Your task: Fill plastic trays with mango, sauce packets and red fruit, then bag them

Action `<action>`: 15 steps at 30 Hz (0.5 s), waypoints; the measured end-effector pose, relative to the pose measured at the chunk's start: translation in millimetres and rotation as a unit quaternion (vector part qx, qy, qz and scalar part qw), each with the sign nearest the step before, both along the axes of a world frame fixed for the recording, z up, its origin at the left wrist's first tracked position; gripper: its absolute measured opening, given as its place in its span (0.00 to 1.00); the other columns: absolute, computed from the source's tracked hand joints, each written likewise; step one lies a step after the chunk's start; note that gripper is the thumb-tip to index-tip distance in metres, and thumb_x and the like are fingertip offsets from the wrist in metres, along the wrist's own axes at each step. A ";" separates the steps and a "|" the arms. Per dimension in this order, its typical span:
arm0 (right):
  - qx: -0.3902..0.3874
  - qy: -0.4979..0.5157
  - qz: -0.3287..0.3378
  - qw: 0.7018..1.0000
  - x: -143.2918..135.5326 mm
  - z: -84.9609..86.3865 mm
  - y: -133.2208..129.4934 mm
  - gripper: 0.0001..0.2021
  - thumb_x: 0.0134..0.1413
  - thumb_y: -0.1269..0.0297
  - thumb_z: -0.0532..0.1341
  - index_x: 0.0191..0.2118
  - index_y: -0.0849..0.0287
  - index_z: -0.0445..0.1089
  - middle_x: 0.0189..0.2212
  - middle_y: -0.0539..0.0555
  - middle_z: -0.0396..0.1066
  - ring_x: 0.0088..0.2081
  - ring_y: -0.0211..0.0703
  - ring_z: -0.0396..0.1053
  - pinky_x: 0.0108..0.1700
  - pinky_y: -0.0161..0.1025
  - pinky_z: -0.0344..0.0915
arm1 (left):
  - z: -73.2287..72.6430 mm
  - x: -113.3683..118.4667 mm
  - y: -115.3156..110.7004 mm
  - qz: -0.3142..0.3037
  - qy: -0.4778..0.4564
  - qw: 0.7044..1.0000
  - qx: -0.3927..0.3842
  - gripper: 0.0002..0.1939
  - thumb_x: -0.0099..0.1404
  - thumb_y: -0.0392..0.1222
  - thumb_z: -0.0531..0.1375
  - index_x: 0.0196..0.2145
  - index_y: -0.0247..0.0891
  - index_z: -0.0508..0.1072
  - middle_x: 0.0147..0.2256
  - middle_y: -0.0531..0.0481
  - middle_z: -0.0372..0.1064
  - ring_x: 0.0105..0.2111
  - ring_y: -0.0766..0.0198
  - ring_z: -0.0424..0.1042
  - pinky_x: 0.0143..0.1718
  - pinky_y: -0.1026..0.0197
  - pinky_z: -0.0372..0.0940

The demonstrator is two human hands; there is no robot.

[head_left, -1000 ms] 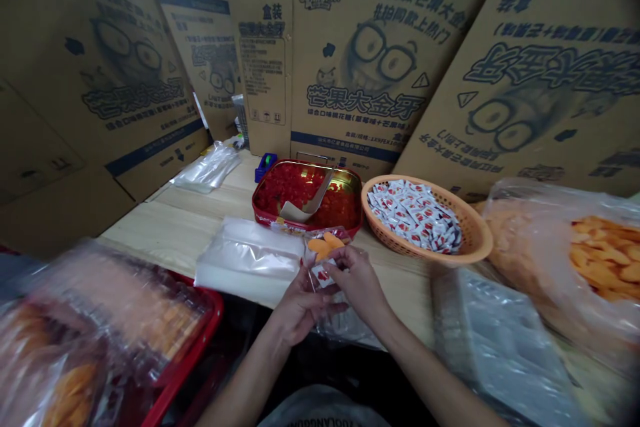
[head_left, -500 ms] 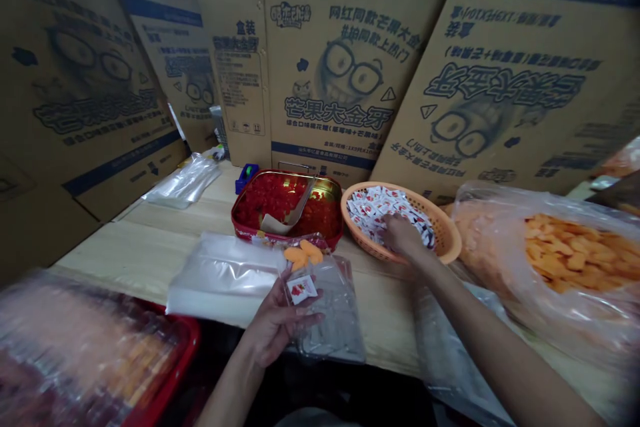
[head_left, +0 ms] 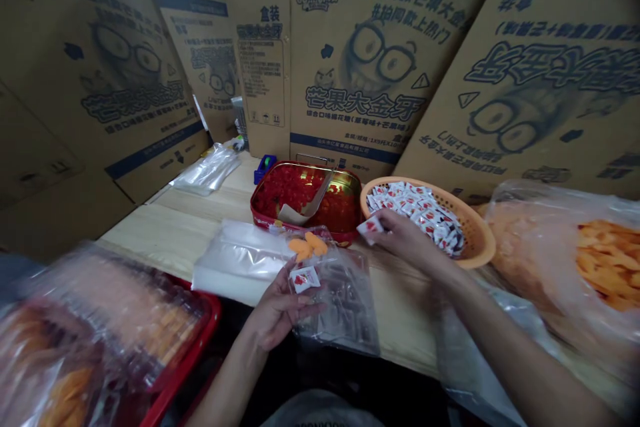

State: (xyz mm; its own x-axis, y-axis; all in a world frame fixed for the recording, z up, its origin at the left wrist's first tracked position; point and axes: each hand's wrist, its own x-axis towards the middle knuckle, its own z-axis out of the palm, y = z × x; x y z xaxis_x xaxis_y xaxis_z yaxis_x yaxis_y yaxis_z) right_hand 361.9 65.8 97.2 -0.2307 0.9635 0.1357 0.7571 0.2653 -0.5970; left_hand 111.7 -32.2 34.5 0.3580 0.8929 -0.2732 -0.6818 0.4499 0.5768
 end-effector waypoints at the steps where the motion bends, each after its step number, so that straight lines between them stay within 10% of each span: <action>1: -0.018 0.043 0.034 0.998 -15.8 -0.1 -9.1 0.06 0.50 0.60 0.56 0.29 0.56 0.64 0.27 0.50 0.68 0.30 0.41 0.65 0.31 0.35 0.59 | 0.4 -1.4 -1.4 0.003 -0.002 1.000 0.001 0.40 0.47 0.21 0.61 0.54 0.45 0.54 0.49 0.43 0.65 0.51 0.47 0.65 0.50 0.41 0.60; 9: 0.003 0.019 0.262 0.965 -84.1 -9.9 -33.6 0.08 0.57 0.67 0.54 0.36 0.56 0.71 0.36 0.52 0.70 0.40 0.41 0.65 0.43 0.39 0.60 | 1.8 -19.8 -13.8 0.017 -0.001 1.000 0.017 0.39 0.49 0.21 0.60 0.55 0.45 0.53 0.50 0.44 0.64 0.50 0.48 0.65 0.48 0.43 0.62; 15: 0.022 0.024 0.284 0.958 -99.3 -7.3 -33.2 0.11 0.56 0.64 0.56 0.44 0.51 0.70 0.44 0.52 0.68 0.47 0.43 0.63 0.48 0.41 0.60 | -1.5 -40.2 -18.7 0.040 0.000 0.999 0.017 0.40 0.50 0.21 0.60 0.56 0.46 0.52 0.50 0.45 0.64 0.51 0.48 0.64 0.49 0.43 0.61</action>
State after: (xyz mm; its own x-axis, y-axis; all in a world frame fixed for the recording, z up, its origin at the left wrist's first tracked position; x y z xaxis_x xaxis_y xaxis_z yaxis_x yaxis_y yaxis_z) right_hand 262.6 32.6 90.0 -0.7084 0.6776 0.1975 0.4545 0.6521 -0.6068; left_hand 71.4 -50.9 33.0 0.2854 0.9274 -0.2420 -0.7142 0.3741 0.5916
